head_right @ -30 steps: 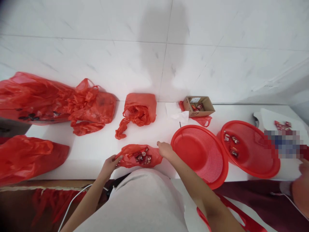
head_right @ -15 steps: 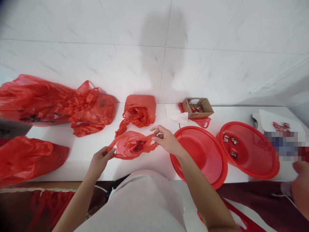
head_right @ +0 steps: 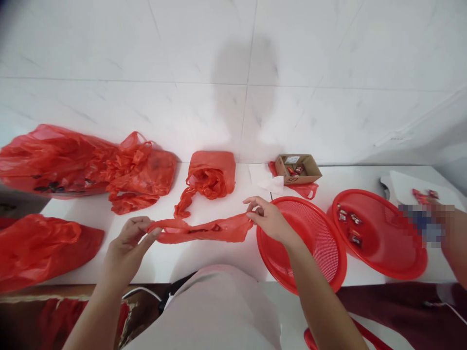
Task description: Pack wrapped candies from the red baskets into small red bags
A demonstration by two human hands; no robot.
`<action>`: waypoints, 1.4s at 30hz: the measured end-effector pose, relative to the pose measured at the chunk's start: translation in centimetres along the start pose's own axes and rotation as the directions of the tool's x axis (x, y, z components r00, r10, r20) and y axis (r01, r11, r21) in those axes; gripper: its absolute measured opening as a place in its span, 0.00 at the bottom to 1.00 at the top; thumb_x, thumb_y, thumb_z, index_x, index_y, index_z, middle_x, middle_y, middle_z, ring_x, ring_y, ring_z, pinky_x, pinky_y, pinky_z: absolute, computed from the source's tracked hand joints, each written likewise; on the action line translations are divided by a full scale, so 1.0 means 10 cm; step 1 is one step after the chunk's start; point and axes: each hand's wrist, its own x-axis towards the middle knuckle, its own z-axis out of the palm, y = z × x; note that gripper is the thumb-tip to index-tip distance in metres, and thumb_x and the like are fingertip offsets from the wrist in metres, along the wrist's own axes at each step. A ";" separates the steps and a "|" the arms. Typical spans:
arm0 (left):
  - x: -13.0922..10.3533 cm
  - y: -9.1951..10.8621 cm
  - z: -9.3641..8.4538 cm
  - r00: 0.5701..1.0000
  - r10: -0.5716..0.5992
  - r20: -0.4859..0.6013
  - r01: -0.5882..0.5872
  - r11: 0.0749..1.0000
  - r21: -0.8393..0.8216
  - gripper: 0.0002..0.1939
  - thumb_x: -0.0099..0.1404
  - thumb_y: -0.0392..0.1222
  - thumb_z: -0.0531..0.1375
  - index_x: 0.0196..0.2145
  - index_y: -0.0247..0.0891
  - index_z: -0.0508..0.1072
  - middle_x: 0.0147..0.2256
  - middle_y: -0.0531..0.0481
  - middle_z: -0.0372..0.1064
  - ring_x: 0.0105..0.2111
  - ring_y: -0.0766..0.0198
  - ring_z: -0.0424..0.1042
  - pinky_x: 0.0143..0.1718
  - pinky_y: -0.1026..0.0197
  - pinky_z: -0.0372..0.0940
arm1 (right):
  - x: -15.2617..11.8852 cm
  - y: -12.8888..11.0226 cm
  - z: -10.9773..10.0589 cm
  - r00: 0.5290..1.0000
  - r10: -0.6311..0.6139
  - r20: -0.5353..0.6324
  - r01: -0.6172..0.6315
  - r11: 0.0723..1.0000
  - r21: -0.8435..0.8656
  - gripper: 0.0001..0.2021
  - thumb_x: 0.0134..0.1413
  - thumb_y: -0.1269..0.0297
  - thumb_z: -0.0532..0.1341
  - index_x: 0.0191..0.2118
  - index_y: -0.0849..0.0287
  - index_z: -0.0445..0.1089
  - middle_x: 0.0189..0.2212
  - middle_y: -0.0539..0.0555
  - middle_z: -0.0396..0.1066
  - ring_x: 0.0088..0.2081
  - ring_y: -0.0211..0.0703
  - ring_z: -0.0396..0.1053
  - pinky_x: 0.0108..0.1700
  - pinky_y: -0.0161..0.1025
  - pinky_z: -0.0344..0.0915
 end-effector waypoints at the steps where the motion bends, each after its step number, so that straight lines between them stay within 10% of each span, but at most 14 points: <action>1: -0.02 0.07 0.01 0.997 0.066 0.027 -0.066 0.998 -0.015 0.12 0.57 0.51 0.64 0.29 0.39 0.73 0.45 0.47 0.66 0.47 0.57 0.67 0.50 0.59 0.62 | -0.03 -0.01 0.00 1.000 -0.003 0.022 0.004 1.000 -0.023 0.13 0.55 0.61 0.58 0.46 0.52 0.68 0.34 0.50 0.68 0.28 0.36 0.66 0.33 0.37 0.65; 6: -0.05 0.36 0.14 0.903 0.185 0.387 -0.111 0.972 -0.205 0.08 0.64 0.46 0.59 0.36 0.39 0.73 0.53 0.43 0.66 0.55 0.54 0.64 0.58 0.52 0.57 | -0.22 -0.26 0.10 0.998 -0.063 0.023 0.066 0.980 -0.187 0.11 0.58 0.61 0.56 0.46 0.52 0.69 0.36 0.51 0.70 0.33 0.39 0.67 0.37 0.38 0.65; 10: -0.13 0.38 0.36 0.752 0.051 0.657 -0.012 0.998 -0.064 0.33 0.59 0.47 0.64 0.60 0.45 0.59 0.43 0.48 0.72 0.40 0.59 0.71 0.44 0.56 0.66 | -0.34 -0.63 0.37 0.946 -0.200 0.254 0.220 0.974 -0.054 0.10 0.59 0.67 0.56 0.45 0.51 0.70 0.38 0.51 0.71 0.37 0.39 0.68 0.39 0.36 0.65; 15: -0.32 0.22 0.71 0.616 0.077 0.784 -0.096 0.995 -0.023 0.08 0.58 0.41 0.60 0.37 0.40 0.74 0.37 0.48 0.71 0.38 0.57 0.69 0.37 0.59 0.64 | -0.35 -0.86 0.81 0.801 -0.438 0.408 0.405 0.898 0.170 0.13 0.59 0.72 0.55 0.46 0.52 0.71 0.40 0.51 0.70 0.41 0.37 0.69 0.46 0.37 0.66; 21: -0.28 0.26 0.69 0.677 -0.064 0.734 0.216 0.970 -0.114 0.16 0.67 0.50 0.49 0.34 0.38 0.70 0.29 0.51 0.67 0.30 0.63 0.65 0.32 0.61 0.62 | -0.15 -0.56 0.83 0.911 -0.294 0.288 0.269 0.955 0.123 0.16 0.58 0.63 0.59 0.52 0.50 0.67 0.50 0.53 0.67 0.50 0.42 0.66 0.51 0.43 0.64; 27: -0.17 0.27 0.63 0.695 -0.144 0.704 0.425 0.873 -0.240 0.21 0.68 0.58 0.49 0.33 0.37 0.68 0.22 0.56 0.60 0.24 0.69 0.58 0.28 0.66 0.56 | -0.25 -0.32 0.77 0.946 -0.175 0.274 0.139 0.979 0.147 0.06 0.60 0.63 0.57 0.41 0.55 0.69 0.35 0.50 0.70 0.38 0.38 0.67 0.42 0.38 0.65; 37: -0.14 0.27 0.59 0.675 0.056 0.735 0.020 0.995 -0.095 0.09 0.59 0.34 0.57 0.33 0.40 0.78 0.33 0.51 0.74 0.33 0.65 0.69 0.36 0.63 0.63 | -0.19 -0.33 0.84 0.949 -0.271 0.162 0.222 0.938 0.267 0.14 0.63 0.56 0.53 0.51 0.51 0.67 0.50 0.54 0.68 0.51 0.42 0.66 0.53 0.42 0.61; 42: -0.26 0.16 0.76 0.891 0.167 0.422 -0.219 0.973 0.077 0.13 0.52 0.24 0.51 0.25 0.39 0.71 0.28 0.54 0.71 0.27 0.67 0.67 0.31 0.65 0.61 | -0.08 -0.01 1.07 0.960 -0.151 0.234 0.085 0.959 0.269 0.19 0.65 0.53 0.48 0.54 0.52 0.67 0.40 0.52 0.72 0.37 0.40 0.68 0.45 0.41 0.64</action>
